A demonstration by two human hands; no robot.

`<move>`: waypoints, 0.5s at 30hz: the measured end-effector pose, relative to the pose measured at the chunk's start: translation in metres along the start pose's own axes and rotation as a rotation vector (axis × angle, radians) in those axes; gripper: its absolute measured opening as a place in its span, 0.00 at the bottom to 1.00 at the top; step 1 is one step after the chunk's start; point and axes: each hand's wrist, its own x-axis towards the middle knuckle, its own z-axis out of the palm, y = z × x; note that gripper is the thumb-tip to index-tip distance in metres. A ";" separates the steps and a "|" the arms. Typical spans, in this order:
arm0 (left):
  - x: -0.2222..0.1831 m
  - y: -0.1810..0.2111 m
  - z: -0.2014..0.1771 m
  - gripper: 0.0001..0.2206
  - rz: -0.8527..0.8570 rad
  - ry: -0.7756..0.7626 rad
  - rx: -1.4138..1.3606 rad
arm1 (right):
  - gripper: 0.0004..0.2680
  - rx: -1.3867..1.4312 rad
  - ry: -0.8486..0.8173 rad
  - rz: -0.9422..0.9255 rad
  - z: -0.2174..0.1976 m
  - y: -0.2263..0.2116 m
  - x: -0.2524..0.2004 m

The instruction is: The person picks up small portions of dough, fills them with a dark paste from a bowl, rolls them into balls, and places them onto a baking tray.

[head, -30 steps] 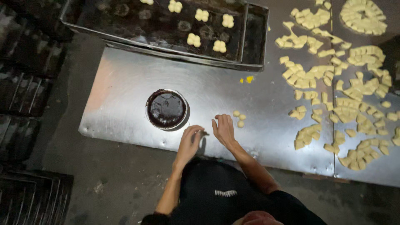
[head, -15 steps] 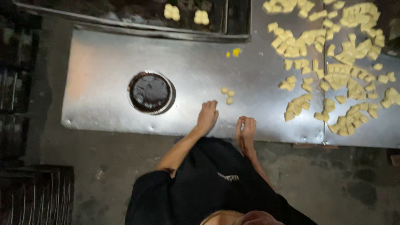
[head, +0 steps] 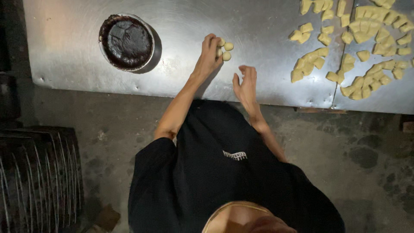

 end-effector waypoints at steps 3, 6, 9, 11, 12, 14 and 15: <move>0.013 0.001 -0.005 0.26 -0.029 -0.044 0.026 | 0.16 0.071 0.010 0.009 0.023 0.001 0.025; 0.015 -0.006 -0.008 0.23 -0.050 -0.048 0.152 | 0.16 0.066 -0.015 -0.015 0.051 0.007 0.046; 0.007 -0.022 -0.004 0.21 -0.118 -0.118 0.063 | 0.11 0.122 0.099 0.175 0.077 0.013 0.057; 0.005 -0.044 0.002 0.25 -0.093 -0.156 0.012 | 0.13 0.163 0.079 0.159 0.083 0.016 0.060; 0.000 -0.056 0.007 0.29 -0.069 -0.192 -0.035 | 0.14 0.209 0.058 0.141 0.084 0.016 0.056; 0.033 -0.075 0.019 0.41 0.168 -0.028 0.068 | 0.20 -0.002 0.040 -0.095 0.069 0.016 0.066; 0.038 -0.083 0.021 0.45 0.174 -0.128 0.087 | 0.24 -0.081 0.013 -0.180 0.059 0.011 0.067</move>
